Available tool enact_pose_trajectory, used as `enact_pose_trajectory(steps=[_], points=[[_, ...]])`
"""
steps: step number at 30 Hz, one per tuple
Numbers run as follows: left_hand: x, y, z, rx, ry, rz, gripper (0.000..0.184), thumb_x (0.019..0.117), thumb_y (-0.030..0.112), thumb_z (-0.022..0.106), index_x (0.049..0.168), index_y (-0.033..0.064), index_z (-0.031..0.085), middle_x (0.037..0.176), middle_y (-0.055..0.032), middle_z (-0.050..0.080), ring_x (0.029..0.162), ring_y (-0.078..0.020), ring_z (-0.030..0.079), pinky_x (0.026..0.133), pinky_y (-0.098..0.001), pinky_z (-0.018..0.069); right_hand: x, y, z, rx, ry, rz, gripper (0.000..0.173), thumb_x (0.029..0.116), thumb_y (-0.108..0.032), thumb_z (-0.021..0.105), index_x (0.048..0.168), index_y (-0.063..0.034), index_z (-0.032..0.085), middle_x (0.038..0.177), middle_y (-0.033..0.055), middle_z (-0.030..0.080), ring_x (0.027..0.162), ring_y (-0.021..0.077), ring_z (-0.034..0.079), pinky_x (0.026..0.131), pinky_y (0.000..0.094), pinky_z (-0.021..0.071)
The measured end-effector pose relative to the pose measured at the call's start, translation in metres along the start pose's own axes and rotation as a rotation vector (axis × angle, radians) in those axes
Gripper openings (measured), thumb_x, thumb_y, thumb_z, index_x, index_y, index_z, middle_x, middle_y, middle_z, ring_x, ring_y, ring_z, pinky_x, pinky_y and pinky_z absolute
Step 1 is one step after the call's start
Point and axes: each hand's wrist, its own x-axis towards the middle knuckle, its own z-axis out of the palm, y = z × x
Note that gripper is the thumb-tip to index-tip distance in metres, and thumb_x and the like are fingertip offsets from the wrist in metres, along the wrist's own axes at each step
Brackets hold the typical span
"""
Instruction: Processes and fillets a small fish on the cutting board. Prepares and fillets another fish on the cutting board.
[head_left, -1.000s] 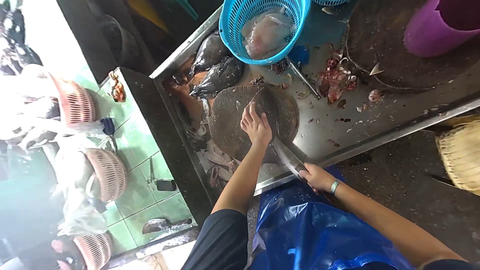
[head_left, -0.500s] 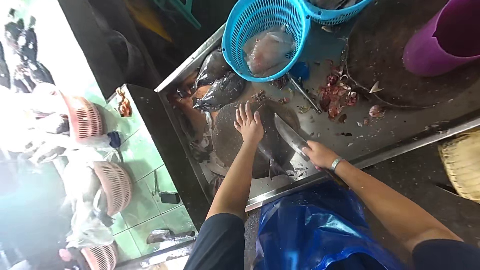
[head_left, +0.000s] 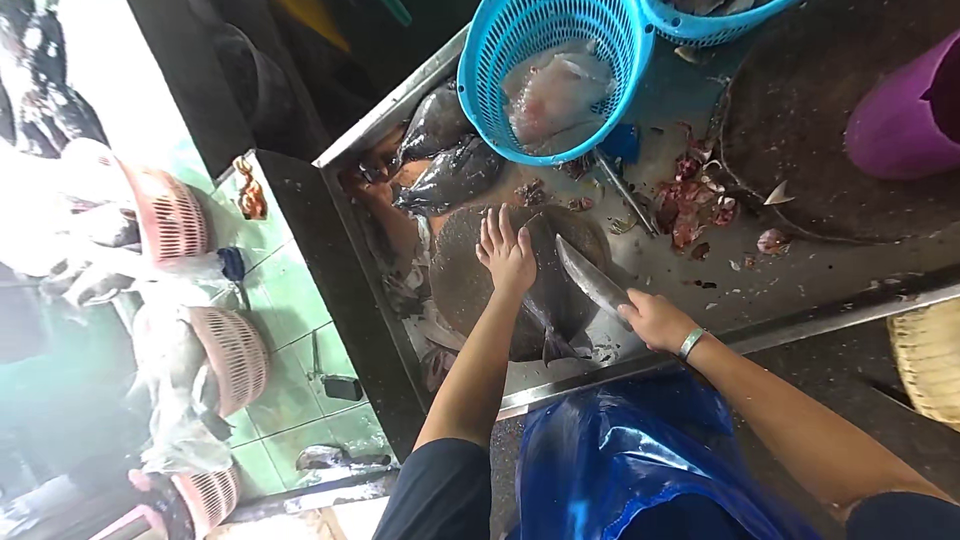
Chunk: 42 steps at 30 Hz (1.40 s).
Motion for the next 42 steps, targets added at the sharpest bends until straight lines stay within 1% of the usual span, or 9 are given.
enact_pose_trajectory(steps=[4,9,13,24,32,34,37,40,42], points=[[0.0,0.001,-0.001,0.004,-0.008,0.005,0.061,0.1069,0.05,0.016,0.163,0.0298,0.028,0.172,-0.0039,0.019,0.159,-0.0305,0.014,0.12,-0.0652,0.014,0.008,-0.005,-0.005,-0.014,0.008,0.016,0.037,0.1116,-0.042,0.04,0.118,-0.0086,0.055,0.071,0.0138,0.059,0.05,0.0228,0.06,0.052,0.0404,0.0544],[0.0,0.002,-0.002,0.009,-0.014,-0.001,0.061,0.107,0.05,0.019,0.163,0.0289,0.028,0.172,-0.0053,0.02,0.158,-0.0322,0.014,0.12,-0.0666,0.0143,0.037,-0.045,-0.017,0.073,0.06,-0.035,0.045,0.1121,-0.04,0.039,0.131,-0.0025,0.055,0.086,0.0245,0.065,0.064,0.0361,0.067,0.061,0.0534,0.0575],[0.001,0.002,-0.002,0.023,-0.013,-0.01,0.06,0.1068,0.049,0.02,0.163,0.0294,0.028,0.172,-0.0046,0.021,0.158,-0.0318,0.015,0.119,-0.0666,0.0158,0.058,-0.072,-0.032,0.043,0.036,-0.037,0.041,0.1125,-0.042,0.037,0.127,-0.0065,0.052,0.079,0.0181,0.061,0.054,0.0273,0.063,0.052,0.0432,0.056],[0.0,0.003,0.0,0.063,-0.013,-0.013,0.062,0.106,0.052,0.018,0.164,0.0328,0.024,0.172,-0.004,0.018,0.159,-0.0315,0.013,0.119,-0.0674,0.0156,0.011,0.006,0.04,0.182,0.013,0.036,0.044,0.1101,-0.048,0.04,0.129,-0.0104,0.053,0.07,0.0184,0.059,0.047,0.0271,0.059,0.046,0.0431,0.0533],[0.001,0.009,-0.001,0.08,0.012,-0.025,0.061,0.1061,0.052,0.018,0.164,0.0335,0.022,0.172,-0.0031,0.02,0.158,-0.0288,0.016,0.12,-0.0639,0.0163,-0.024,0.025,0.072,0.057,-0.166,-0.017,0.041,0.1118,-0.042,0.04,0.126,-0.0064,0.053,0.08,0.0151,0.061,0.055,0.0234,0.062,0.055,0.0407,0.0563],[-0.002,0.013,-0.002,0.09,0.056,-0.028,0.061,0.1061,0.052,0.023,0.163,0.0305,0.026,0.169,-0.0093,0.027,0.155,-0.0324,0.024,0.119,-0.0626,0.0196,-0.032,0.026,0.076,0.054,-0.192,-0.009,0.042,0.1121,-0.043,0.038,0.126,-0.0064,0.053,0.08,0.0139,0.061,0.056,0.0222,0.062,0.056,0.0391,0.056],[-0.032,0.029,-0.026,0.093,0.03,0.082,0.07,0.1022,0.057,0.047,0.156,0.0129,0.039,0.152,-0.0265,0.044,0.141,-0.0463,0.04,0.11,-0.0671,0.0322,-0.037,0.025,0.076,0.061,-0.199,-0.009,0.042,0.1122,-0.041,0.038,0.13,-0.0061,0.052,0.085,0.0151,0.062,0.059,0.0232,0.063,0.058,0.0403,0.0563],[-0.07,0.041,-0.039,0.131,-0.11,0.088,0.095,0.0779,0.057,0.08,0.153,0.0139,0.042,0.151,-0.0249,0.045,0.137,-0.0476,0.043,0.106,-0.0684,0.0371,-0.041,0.02,0.073,0.054,-0.199,-0.022,0.042,0.1125,-0.04,0.037,0.134,-0.0064,0.049,0.092,0.0167,0.063,0.064,0.0246,0.065,0.061,0.0419,0.0574],[-0.083,0.047,-0.04,0.192,-0.187,0.004,0.1,0.0722,0.045,0.085,0.155,0.0157,0.037,0.153,-0.0241,0.041,0.137,-0.0481,0.042,0.102,-0.0681,0.0412,-0.042,0.018,0.072,0.046,-0.199,-0.021,0.041,0.1125,-0.039,0.037,0.135,-0.0064,0.05,0.092,0.017,0.063,0.064,0.0243,0.065,0.061,0.0413,0.0576]])
